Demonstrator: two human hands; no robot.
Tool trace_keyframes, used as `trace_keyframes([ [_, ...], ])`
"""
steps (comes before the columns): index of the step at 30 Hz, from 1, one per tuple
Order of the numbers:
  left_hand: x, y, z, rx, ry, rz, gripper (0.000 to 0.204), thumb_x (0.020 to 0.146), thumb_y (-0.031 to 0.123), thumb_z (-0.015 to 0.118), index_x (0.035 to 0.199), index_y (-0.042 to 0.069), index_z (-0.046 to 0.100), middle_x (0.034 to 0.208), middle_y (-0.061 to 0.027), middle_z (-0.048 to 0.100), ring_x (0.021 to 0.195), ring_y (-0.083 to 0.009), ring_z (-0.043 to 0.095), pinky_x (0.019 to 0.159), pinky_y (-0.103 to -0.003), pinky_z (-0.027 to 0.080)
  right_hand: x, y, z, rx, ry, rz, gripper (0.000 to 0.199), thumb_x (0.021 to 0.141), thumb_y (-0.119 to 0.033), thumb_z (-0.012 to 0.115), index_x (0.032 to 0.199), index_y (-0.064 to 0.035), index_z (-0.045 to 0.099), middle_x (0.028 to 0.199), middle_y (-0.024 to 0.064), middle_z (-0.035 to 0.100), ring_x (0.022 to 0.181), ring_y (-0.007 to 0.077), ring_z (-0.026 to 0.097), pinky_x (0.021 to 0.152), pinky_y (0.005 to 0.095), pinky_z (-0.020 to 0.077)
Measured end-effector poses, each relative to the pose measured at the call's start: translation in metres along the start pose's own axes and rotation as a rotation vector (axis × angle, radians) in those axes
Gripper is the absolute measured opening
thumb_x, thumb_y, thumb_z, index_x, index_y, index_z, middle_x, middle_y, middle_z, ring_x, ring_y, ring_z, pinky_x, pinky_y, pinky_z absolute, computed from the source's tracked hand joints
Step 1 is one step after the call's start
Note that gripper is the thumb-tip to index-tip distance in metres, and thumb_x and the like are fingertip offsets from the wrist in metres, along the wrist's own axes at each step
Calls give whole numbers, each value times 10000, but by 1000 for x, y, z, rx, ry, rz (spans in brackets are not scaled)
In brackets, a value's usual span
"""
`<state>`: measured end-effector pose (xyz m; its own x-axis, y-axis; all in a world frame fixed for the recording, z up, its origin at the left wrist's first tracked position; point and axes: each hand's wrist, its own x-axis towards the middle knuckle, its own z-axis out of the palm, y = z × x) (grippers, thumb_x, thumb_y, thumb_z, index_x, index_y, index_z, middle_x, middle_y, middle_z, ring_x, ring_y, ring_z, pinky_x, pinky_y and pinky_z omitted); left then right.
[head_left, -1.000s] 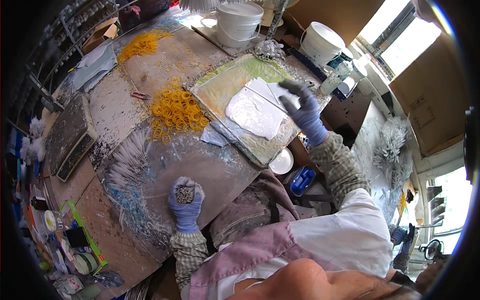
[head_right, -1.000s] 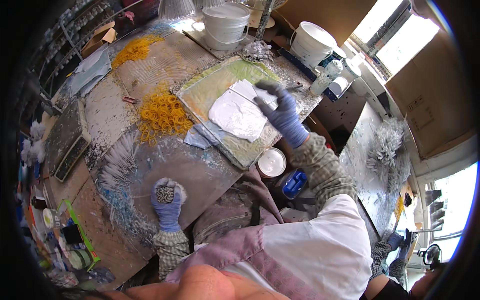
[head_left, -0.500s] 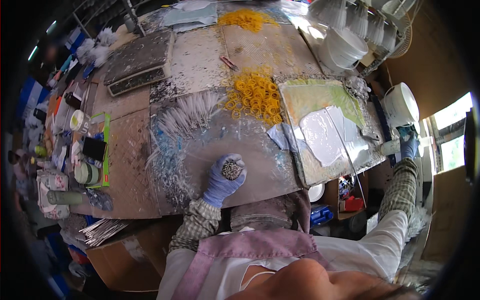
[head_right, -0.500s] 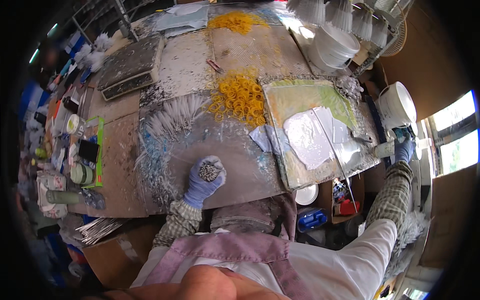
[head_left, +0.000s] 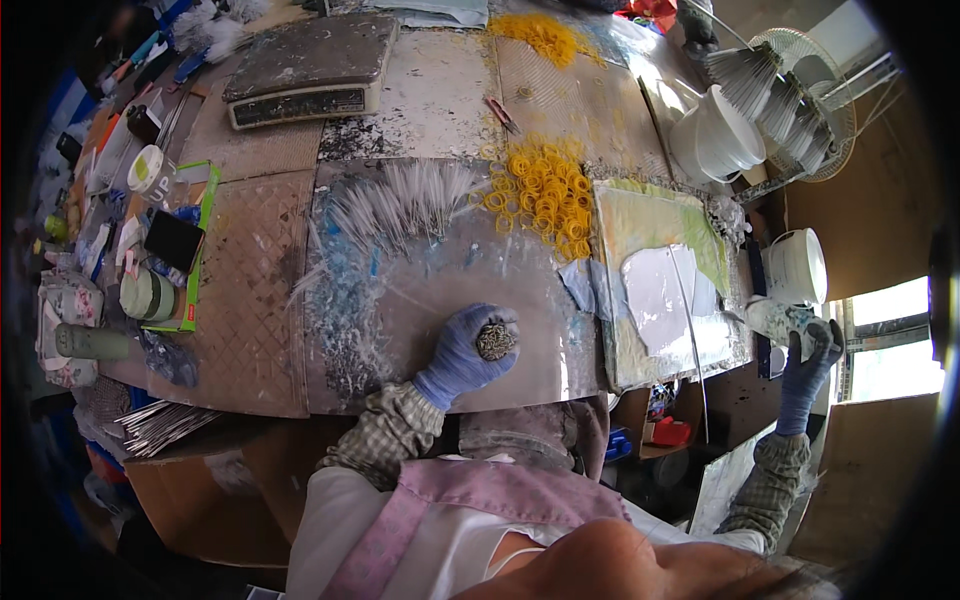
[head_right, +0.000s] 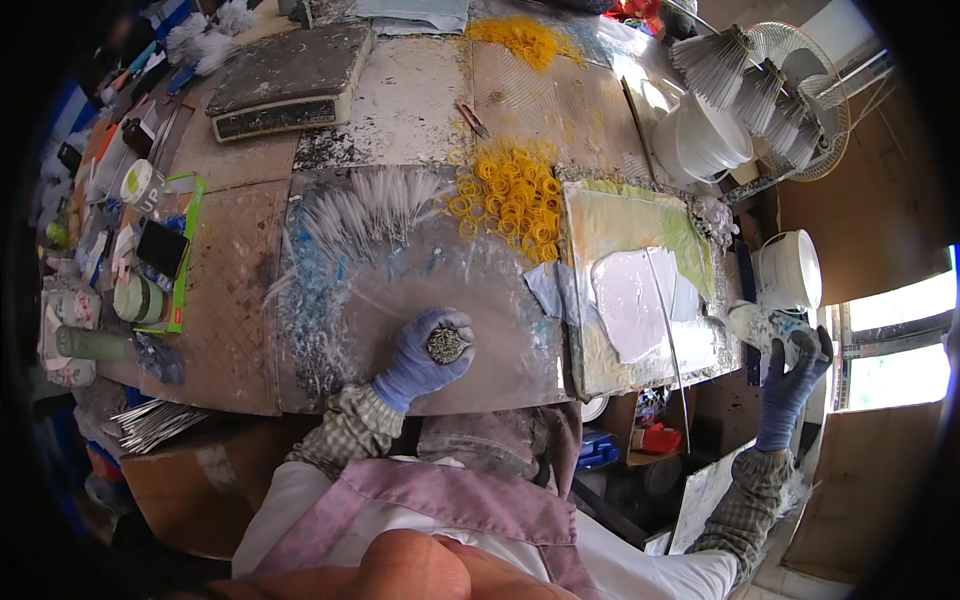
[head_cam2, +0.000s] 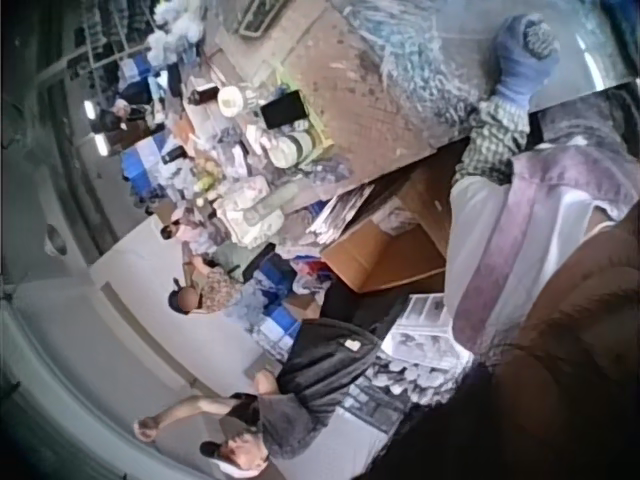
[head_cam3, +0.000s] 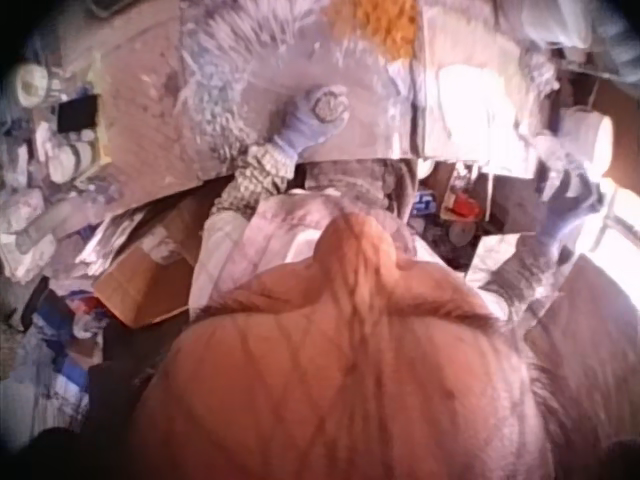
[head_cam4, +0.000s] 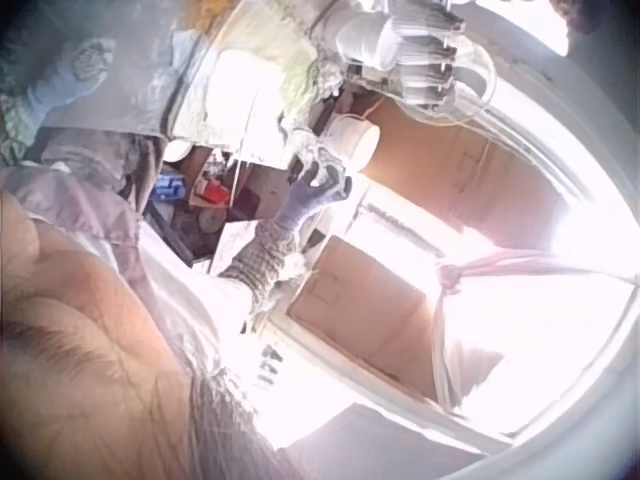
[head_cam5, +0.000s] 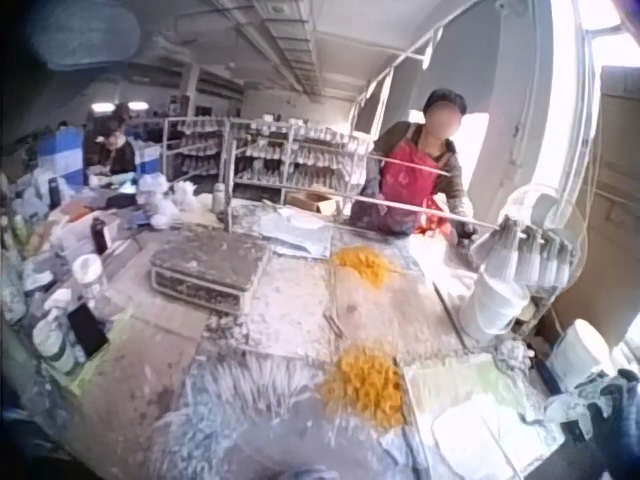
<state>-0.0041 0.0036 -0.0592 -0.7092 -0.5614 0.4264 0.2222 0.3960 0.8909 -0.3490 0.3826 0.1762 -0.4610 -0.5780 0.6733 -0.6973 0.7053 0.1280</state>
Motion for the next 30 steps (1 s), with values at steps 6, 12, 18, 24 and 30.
trace_keyframes([
  [6, 5, 2, -3, 32, 22, 65, 370, 746, 104, 792, 1061, 74, 600, 1001, -74, 692, 905, -250, 676, 852, -370, 542, 91, -163, 77, 736, -116, -141, 459, 781, -85, 818, 1152, -121, 550, 1315, 156, 478, 1229, 290, 484, 1026, 417, 441],
  [12, 5, 4, -6, 46, 24, 26, 349, 741, 167, 802, 1045, 104, 641, 964, -81, 702, 916, -322, 658, 858, -422, 536, 185, -317, 234, 745, -41, -194, 421, 747, -114, 846, 1102, -120, 619, 1272, 184, 454, 1161, 334, 486, 1018, 405, 440],
  [18, 7, 12, -10, 72, -27, 67, 390, 744, 196, 804, 1101, 143, 658, 1073, -81, 668, 989, -320, 631, 904, -449, 499, 265, -367, 326, 410, 7, -416, 435, 755, -131, 819, 1143, -157, 624, 1332, 255, 454, 1210, 454, 491, 1015, 478, 457],
  [24, 2, 8, -9, 30, -44, 22, 422, 739, 178, 795, 1132, 148, 646, 1027, -82, 660, 964, -328, 628, 866, -449, 492, 326, -364, 361, 305, -349, -153, 605, 831, -384, 758, 1374, -229, 540, 1341, 373, 435, 1220, 532, 504, 1027, 514, 457],
  [30, 10, 12, -11, 25, -84, 27, 386, 737, 171, 793, 1097, 139, 657, 1024, -79, 669, 968, -327, 630, 880, -448, 499, 317, -321, 367, 260, 12, -353, 620, 891, -288, 740, 1440, -137, 494, 1306, 265, 546, 1151, 368, 575, 977, 447, 478],
])
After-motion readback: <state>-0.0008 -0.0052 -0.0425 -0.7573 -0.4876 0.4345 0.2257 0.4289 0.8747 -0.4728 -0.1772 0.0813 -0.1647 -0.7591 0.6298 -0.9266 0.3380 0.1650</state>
